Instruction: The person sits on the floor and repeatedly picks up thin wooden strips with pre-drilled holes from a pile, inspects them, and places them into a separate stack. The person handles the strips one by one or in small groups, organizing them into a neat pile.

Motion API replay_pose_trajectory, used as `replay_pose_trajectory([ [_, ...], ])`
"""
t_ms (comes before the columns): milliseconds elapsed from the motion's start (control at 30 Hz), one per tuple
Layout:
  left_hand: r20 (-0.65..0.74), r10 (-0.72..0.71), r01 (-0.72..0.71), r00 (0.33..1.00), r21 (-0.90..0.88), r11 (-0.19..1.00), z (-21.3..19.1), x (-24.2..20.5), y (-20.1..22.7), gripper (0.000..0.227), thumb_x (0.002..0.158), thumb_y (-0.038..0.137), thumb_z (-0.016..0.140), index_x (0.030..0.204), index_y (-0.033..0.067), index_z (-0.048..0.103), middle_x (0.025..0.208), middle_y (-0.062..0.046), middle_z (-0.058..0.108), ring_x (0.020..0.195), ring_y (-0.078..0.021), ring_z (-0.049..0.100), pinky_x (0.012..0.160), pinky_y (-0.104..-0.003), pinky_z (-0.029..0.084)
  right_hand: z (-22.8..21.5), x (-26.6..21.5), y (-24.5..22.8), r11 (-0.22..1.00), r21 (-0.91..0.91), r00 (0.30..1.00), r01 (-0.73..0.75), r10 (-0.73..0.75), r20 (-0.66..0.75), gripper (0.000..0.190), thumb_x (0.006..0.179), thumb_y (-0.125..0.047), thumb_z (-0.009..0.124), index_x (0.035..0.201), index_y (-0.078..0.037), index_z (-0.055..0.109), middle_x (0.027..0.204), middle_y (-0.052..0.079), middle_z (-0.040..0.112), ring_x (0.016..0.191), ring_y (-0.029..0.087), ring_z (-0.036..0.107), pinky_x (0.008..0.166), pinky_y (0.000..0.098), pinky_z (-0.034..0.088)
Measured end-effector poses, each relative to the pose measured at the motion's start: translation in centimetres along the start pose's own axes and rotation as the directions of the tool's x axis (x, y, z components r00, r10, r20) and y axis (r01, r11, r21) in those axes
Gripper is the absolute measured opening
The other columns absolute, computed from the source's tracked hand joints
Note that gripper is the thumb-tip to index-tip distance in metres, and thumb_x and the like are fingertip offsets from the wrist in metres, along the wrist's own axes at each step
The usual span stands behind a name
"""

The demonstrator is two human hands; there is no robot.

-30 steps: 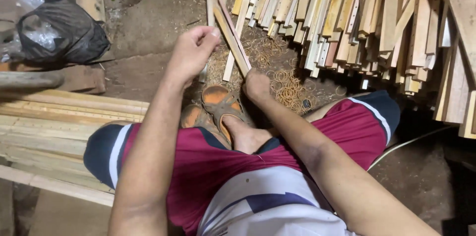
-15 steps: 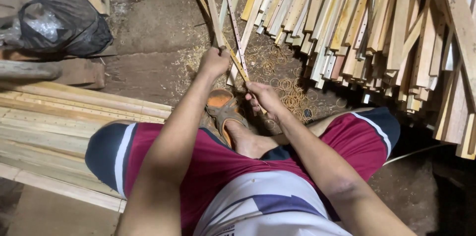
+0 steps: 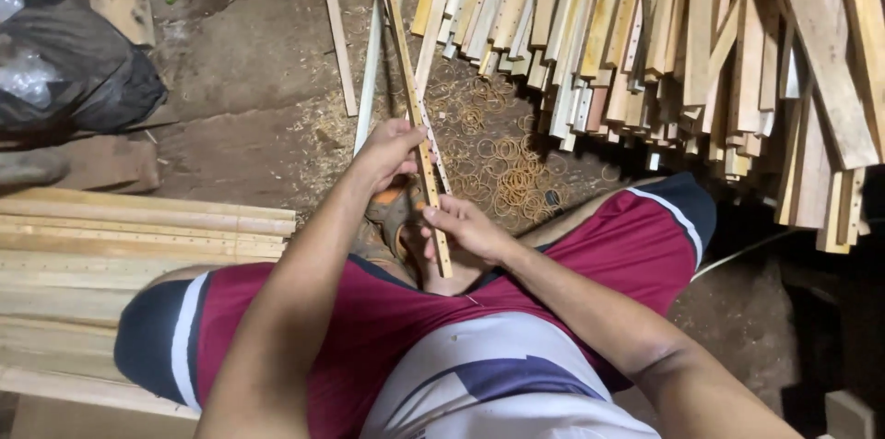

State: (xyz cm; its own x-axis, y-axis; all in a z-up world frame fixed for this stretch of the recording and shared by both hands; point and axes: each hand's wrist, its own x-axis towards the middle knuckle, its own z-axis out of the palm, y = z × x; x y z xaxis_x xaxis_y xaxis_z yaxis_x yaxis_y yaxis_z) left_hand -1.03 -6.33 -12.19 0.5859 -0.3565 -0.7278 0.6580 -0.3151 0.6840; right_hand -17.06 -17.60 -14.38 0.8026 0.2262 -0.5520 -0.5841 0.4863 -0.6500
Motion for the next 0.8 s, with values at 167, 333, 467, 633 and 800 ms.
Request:
replay_pose_trajectory([
  [167,0.031,0.308,-0.299,0.951,-0.172,0.939,-0.4,1.5,2.0,0.052,0.105,0.024,0.058,0.141,-0.0061,0.036,0.108,-0.019,0.057,0.084,-0.0246,0.067,0.069,-0.042,0.070,-1.8,2.2,-4.7,0.920,-0.354,0.975,0.170,-0.210,-0.078,0.036,0.105,-0.038,0.052,0.097,-0.008,0.069,0.078,0.008,0.072,0.071,0.020,0.073,0.065,0.0357,0.062],
  [333,-0.185,0.482,-0.514,0.856,-0.202,0.834,-0.1,1.4,5.1,0.054,0.105,0.034,0.052,0.141,-0.0034,0.037,0.092,-0.007,0.052,0.062,-0.0092,0.056,0.044,-0.021,0.058,-13.9,12.5,-9.4,0.424,-0.905,0.699,0.040,-0.659,-0.278,0.031,0.096,-0.038,0.068,0.089,-0.008,0.076,0.073,0.018,0.071,0.079,0.041,0.072,0.067,0.0504,0.054],
  [467,-0.232,0.515,-0.555,0.825,-0.162,0.816,-0.4,1.6,5.7,0.054,0.109,0.035,0.047,0.142,-0.0065,0.037,0.086,-0.008,0.050,0.054,-0.0090,0.049,0.035,-0.020,0.047,-19.2,16.1,-15.7,0.331,-0.880,0.589,-0.340,-0.654,-0.474,0.041,0.094,-0.042,0.067,0.111,-0.004,0.067,0.087,0.018,0.072,0.092,0.041,0.074,0.079,0.0513,0.060],
  [633,-0.275,0.514,-0.560,0.813,-0.123,0.819,-1.2,3.4,5.0,0.054,0.108,0.036,0.051,0.140,-0.0065,0.041,0.083,-0.010,0.052,0.049,-0.0105,0.050,0.033,-0.023,0.046,-22.1,19.4,-18.1,0.062,-0.798,0.578,-0.600,-0.655,-0.486,0.024,0.086,-0.025,0.076,0.085,-0.002,0.070,0.071,0.014,0.069,0.079,0.040,0.075,0.070,0.0481,0.060],
  [800,-0.307,0.475,-0.536,0.825,-0.160,0.829,-1.8,4.0,5.1,0.050,0.108,0.037,0.052,0.136,-0.0036,0.045,0.082,-0.009,0.053,0.047,-0.0106,0.049,0.032,-0.023,0.046,-20.2,17.5,-16.9,0.387,-0.793,0.664,-0.470,-0.438,-0.607,0.062,0.079,-0.042,0.084,0.099,0.015,0.071,0.096,0.034,0.071,0.100,0.053,0.069,0.084,0.0580,0.056],
])
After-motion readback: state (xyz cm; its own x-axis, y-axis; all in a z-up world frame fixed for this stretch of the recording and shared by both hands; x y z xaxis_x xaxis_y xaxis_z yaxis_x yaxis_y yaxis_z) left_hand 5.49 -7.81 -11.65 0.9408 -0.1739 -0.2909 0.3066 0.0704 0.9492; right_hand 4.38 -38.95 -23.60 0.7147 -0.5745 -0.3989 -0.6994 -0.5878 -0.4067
